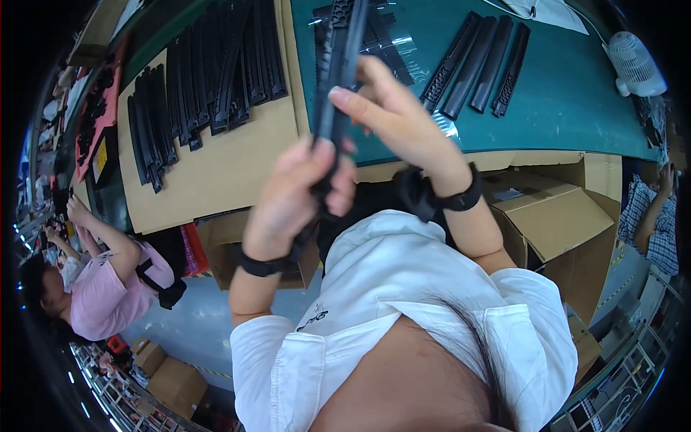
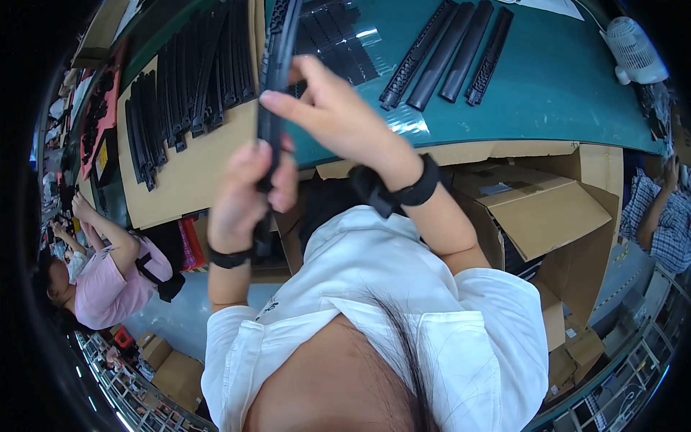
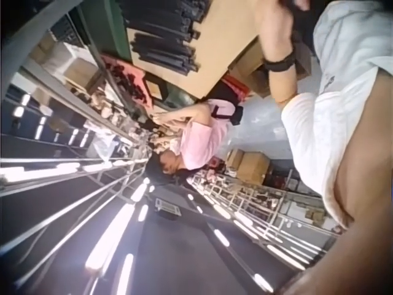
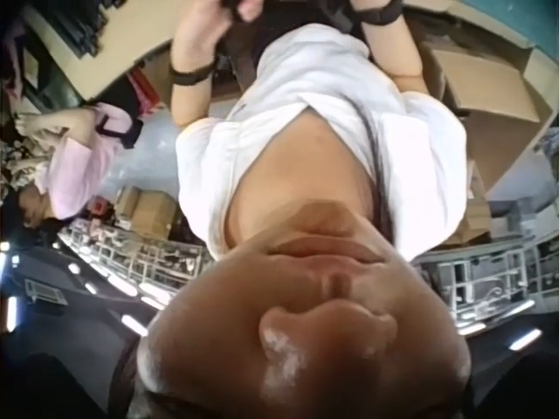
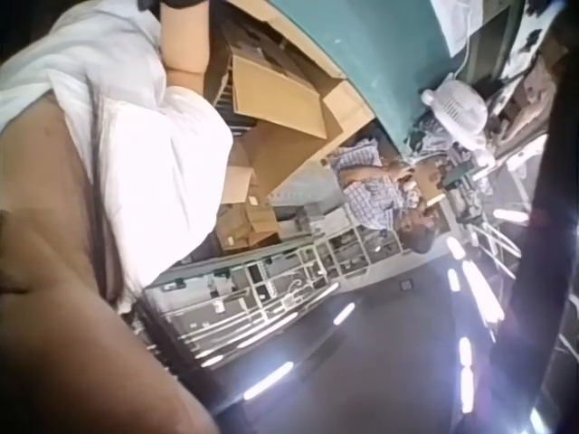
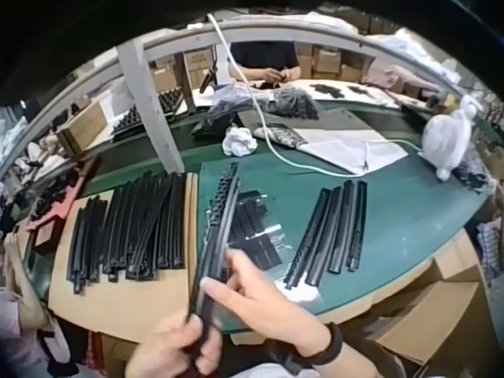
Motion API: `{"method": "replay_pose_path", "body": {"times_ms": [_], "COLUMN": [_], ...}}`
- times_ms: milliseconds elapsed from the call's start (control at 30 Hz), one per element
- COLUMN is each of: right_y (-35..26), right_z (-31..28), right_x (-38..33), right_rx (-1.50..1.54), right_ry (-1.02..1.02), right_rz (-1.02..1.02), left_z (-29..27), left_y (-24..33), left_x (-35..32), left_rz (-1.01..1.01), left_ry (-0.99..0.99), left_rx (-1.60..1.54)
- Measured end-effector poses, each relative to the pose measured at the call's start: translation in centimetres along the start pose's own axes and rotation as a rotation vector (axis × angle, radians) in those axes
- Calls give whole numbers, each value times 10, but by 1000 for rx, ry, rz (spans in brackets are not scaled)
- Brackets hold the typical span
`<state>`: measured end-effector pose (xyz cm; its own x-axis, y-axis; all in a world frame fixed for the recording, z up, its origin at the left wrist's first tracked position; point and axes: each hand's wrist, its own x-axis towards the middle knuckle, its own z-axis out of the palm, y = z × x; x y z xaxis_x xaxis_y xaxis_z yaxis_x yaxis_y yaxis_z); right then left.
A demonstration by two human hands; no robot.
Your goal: The person assembles toner cartridges by hand, inserting internal components and applying adhesive strips. They pick up a housing, press small components into it, apply a strip, and place the unit into a box.
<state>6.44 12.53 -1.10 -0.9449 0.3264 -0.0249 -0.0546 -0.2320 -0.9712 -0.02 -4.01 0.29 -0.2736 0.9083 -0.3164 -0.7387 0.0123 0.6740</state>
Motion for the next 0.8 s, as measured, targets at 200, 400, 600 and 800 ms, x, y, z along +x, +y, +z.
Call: {"method": "replay_pose_path", "body": {"times_ms": [200,400,600,800], "right_y": [-15,30,48,13], "right_z": [-109,-179,-189,-149], "right_x": [11,37,47,38], "right_rx": [-1225,-1341,-1486,-1435], "right_ry": [190,71,-18,131], "right_rz": [-164,-109,-211,-205], "left_z": [-93,-215,-284,-103], "left_y": [112,181,177,88], "left_x": [-14,-20,-17,12], "left_rz": [285,183,301,676], "left_ry": [555,993,1153,745], "left_rx": [856,1268,1837,1821]}}
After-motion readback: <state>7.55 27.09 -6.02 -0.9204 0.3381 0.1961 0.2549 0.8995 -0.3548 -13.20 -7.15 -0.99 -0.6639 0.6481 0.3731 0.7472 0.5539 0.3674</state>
